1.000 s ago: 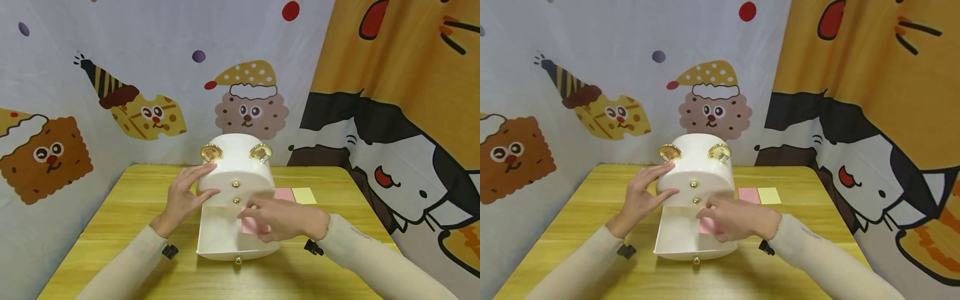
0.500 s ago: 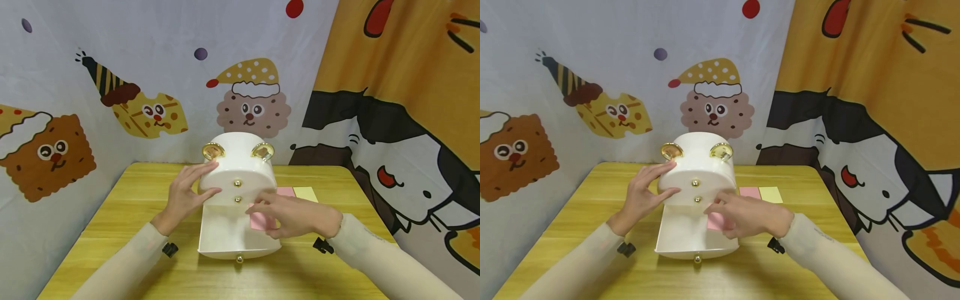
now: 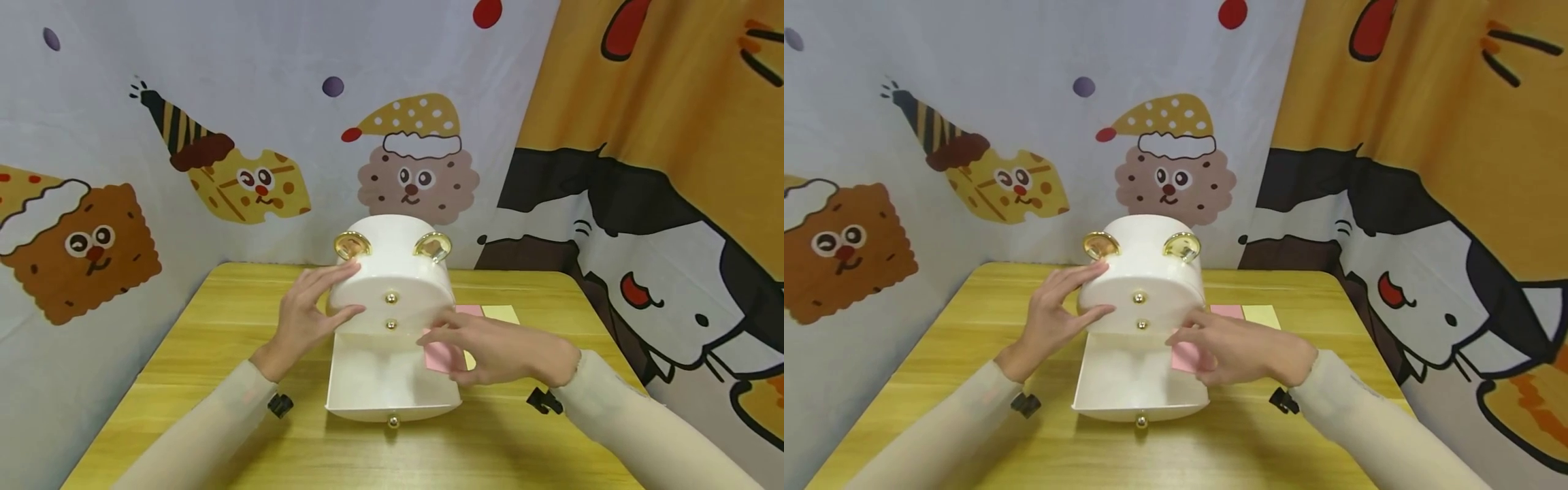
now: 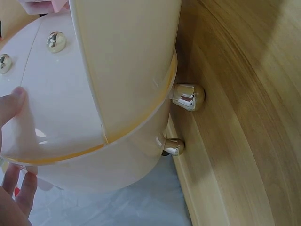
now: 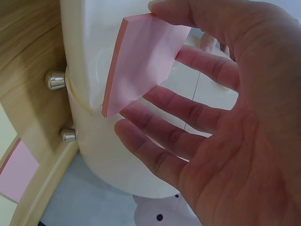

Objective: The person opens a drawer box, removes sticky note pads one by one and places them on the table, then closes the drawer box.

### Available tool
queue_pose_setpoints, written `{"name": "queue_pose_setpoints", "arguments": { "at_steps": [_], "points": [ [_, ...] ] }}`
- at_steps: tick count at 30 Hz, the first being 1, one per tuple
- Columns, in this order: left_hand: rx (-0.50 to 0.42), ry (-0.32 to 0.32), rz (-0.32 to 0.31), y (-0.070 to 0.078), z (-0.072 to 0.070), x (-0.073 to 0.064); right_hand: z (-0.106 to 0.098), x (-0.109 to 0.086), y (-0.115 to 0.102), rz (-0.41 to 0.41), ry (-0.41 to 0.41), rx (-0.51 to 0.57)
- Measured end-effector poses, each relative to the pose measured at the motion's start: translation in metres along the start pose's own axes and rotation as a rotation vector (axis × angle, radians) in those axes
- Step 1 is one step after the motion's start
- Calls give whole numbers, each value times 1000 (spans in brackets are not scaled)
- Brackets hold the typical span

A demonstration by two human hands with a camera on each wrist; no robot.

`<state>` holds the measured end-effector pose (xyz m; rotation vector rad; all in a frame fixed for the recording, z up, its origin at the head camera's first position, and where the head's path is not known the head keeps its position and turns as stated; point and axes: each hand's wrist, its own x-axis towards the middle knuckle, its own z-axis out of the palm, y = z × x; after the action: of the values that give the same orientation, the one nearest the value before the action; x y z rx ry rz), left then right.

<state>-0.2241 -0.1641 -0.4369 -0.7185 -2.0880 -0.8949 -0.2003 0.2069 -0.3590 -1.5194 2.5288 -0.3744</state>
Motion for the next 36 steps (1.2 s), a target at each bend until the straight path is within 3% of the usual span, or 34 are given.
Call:
{"name": "queue_pose_setpoints", "arguments": {
  "at_steps": [36],
  "points": [
    [29,-17,-26,0,2,-2,6,-42,27,120,49,46]
  ]
}}
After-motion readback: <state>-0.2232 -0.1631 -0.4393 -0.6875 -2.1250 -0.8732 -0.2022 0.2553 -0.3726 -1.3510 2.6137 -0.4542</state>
